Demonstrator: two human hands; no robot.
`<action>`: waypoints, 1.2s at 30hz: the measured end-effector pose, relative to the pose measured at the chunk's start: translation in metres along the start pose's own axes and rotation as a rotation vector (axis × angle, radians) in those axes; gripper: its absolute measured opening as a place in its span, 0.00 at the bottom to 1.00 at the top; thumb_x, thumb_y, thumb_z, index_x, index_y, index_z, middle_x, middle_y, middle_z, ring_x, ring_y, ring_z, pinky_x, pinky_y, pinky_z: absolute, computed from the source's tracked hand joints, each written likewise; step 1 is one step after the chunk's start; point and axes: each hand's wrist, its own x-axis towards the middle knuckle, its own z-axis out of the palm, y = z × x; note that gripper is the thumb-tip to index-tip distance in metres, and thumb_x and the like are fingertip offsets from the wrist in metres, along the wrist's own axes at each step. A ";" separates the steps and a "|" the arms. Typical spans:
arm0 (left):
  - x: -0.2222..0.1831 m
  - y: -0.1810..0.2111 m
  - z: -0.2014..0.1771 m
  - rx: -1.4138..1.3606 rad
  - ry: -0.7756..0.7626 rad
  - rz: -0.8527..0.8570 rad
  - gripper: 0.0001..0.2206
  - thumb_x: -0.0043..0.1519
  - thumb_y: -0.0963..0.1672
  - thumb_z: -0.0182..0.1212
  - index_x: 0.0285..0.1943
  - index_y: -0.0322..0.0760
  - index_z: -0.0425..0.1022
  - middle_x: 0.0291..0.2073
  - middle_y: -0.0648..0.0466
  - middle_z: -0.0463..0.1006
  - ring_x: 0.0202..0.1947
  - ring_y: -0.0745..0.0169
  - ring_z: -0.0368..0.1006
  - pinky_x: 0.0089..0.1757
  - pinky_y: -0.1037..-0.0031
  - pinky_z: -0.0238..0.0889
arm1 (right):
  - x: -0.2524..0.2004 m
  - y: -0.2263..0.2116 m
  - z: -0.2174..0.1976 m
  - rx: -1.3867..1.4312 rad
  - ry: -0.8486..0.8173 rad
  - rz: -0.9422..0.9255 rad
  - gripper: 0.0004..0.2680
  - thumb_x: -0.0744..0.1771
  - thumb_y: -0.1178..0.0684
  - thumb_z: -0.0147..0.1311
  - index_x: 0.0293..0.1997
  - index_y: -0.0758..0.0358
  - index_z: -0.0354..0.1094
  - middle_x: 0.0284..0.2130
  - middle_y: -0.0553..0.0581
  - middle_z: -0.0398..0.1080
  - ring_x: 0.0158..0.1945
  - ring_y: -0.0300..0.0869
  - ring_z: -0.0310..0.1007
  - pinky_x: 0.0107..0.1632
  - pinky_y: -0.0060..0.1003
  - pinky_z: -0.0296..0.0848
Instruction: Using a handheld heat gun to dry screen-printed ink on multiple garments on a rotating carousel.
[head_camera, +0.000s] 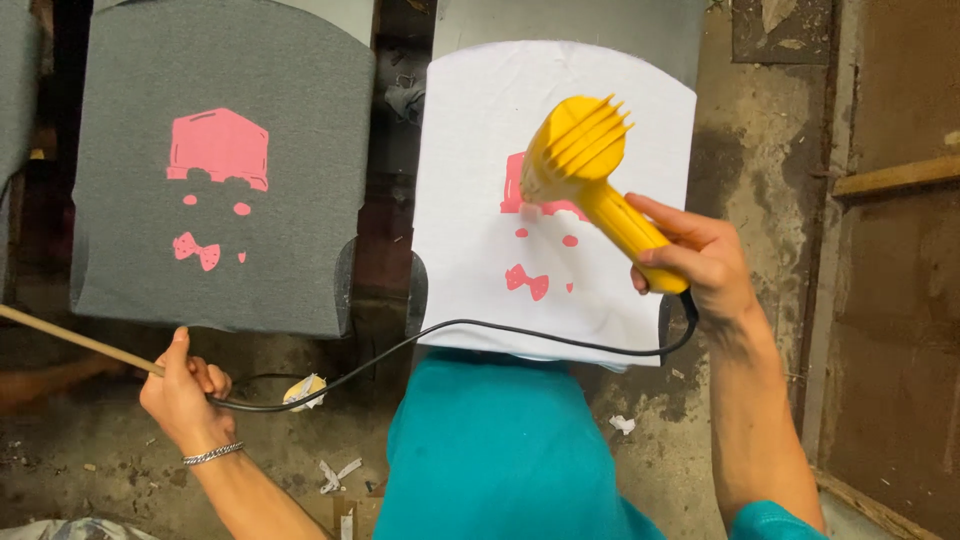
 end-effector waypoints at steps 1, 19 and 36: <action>0.006 -0.002 -0.004 0.003 -0.002 -0.001 0.24 0.74 0.44 0.62 0.25 0.46 0.53 0.13 0.60 0.47 0.13 0.70 0.45 0.22 0.74 0.38 | -0.009 0.003 -0.001 0.001 0.002 0.003 0.23 0.59 0.64 0.53 0.62 0.68 0.70 0.34 0.68 0.70 0.18 0.52 0.66 0.25 0.38 0.67; 0.050 -0.018 -0.017 -0.007 -0.109 -0.023 0.26 0.73 0.44 0.63 0.23 0.46 0.51 0.13 0.59 0.48 0.13 0.70 0.45 0.22 0.74 0.38 | -0.073 0.032 0.028 -0.121 0.082 -0.016 0.22 0.60 0.62 0.56 0.63 0.65 0.71 0.20 0.65 0.69 0.19 0.47 0.67 0.27 0.35 0.67; 0.073 -0.032 -0.008 -0.046 -0.149 -0.022 0.22 0.71 0.43 0.64 0.26 0.45 0.55 0.12 0.59 0.49 0.11 0.70 0.46 0.21 0.73 0.37 | -0.075 0.036 0.048 -0.104 0.115 -0.078 0.22 0.61 0.63 0.56 0.63 0.65 0.70 0.30 0.64 0.74 0.20 0.46 0.70 0.28 0.32 0.66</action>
